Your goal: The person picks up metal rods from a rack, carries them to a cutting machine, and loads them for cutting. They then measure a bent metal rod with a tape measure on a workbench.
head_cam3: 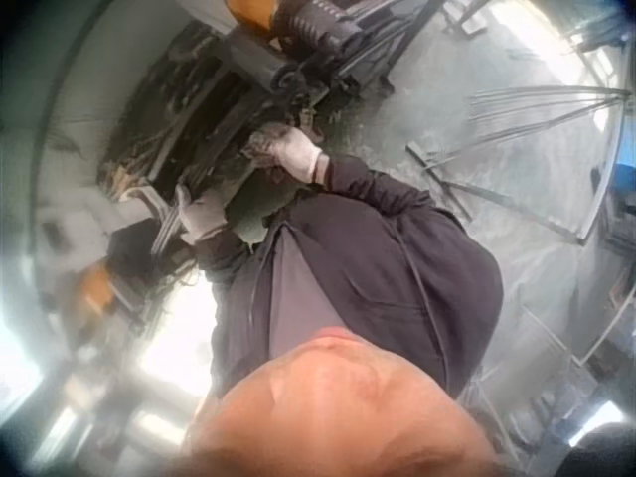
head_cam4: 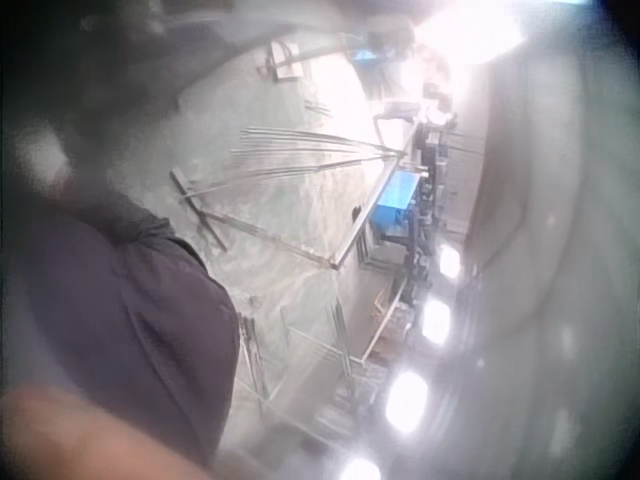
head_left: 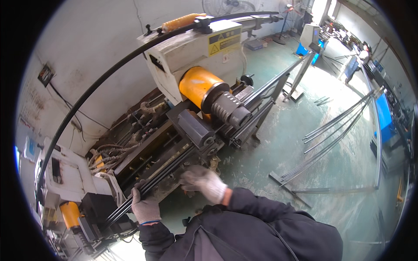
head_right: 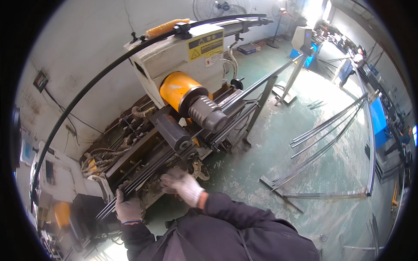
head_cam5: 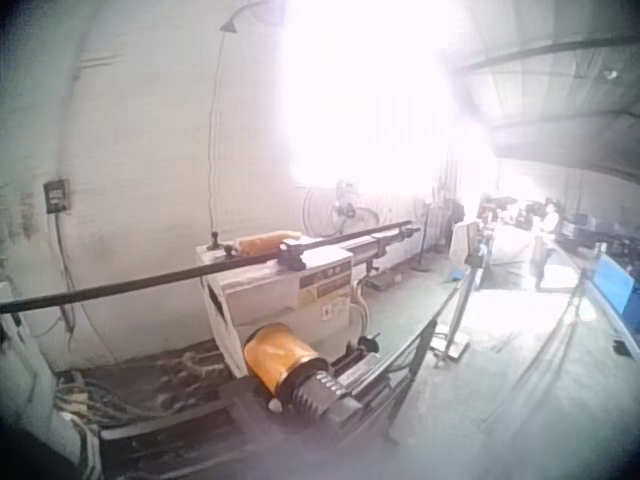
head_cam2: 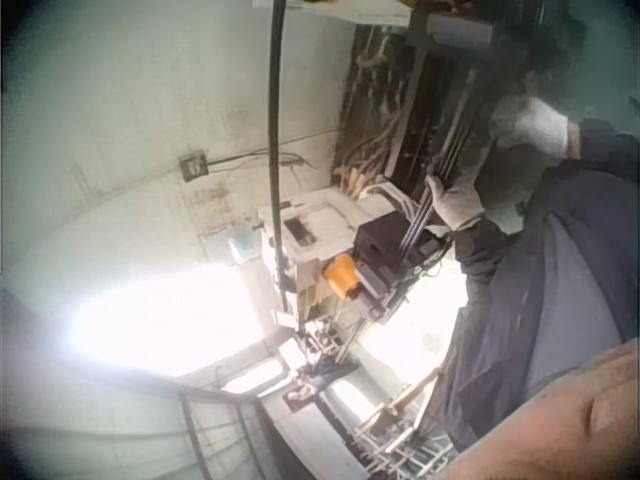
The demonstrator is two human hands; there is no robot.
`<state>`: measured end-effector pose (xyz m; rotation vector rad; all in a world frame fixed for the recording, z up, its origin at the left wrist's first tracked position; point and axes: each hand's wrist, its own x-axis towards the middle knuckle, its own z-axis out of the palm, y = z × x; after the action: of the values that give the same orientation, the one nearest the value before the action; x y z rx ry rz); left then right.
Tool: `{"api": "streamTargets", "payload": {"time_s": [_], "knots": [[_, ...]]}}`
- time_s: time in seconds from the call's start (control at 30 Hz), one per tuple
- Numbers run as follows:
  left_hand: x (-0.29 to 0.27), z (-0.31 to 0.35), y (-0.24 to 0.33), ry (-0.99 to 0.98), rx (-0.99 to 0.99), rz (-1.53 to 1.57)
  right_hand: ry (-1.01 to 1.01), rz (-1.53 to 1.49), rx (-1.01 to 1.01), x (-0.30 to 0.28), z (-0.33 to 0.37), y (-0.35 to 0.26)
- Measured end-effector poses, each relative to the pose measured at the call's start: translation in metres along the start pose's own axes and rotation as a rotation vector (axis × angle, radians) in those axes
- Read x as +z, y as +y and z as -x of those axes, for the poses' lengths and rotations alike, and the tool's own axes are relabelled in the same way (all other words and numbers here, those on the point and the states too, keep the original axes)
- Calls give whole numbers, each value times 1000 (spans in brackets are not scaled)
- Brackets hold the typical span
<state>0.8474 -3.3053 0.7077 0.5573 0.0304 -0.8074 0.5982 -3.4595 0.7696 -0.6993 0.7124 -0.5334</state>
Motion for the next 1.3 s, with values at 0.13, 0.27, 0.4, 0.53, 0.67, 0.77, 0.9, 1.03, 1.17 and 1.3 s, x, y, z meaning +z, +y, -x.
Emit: {"api": "streamTargets", "payload": {"time_s": [0.13,0.27,0.4,0.53,0.67,0.77,0.9,1.03,1.17,1.3], "knots": [[9,-8,-20,-16,-69,-25,88,-121,124,41,-60,7],[-11,-6,11,-156,0,-292,185,-244,-100,46,-87,16],[-61,1,91,-101,347,-797,249,-132,-66,38,-87,16],[-108,8,157,98,325,-439,327,-45,-64,38,-79,11],[-120,7,164,44,232,-520,379,-63,-154,39,-73,6],[-99,9,145,138,224,-573,317,-165,-295,40,-69,2],[-58,13,106,213,81,-279,515,-15,-201,55,-64,7],[-46,11,90,140,26,-280,382,11,-71,68,-69,25],[-55,13,120,47,113,-442,388,-58,-128,63,-82,34],[-52,33,154,277,253,-528,393,-63,-160,60,-77,27]]}}
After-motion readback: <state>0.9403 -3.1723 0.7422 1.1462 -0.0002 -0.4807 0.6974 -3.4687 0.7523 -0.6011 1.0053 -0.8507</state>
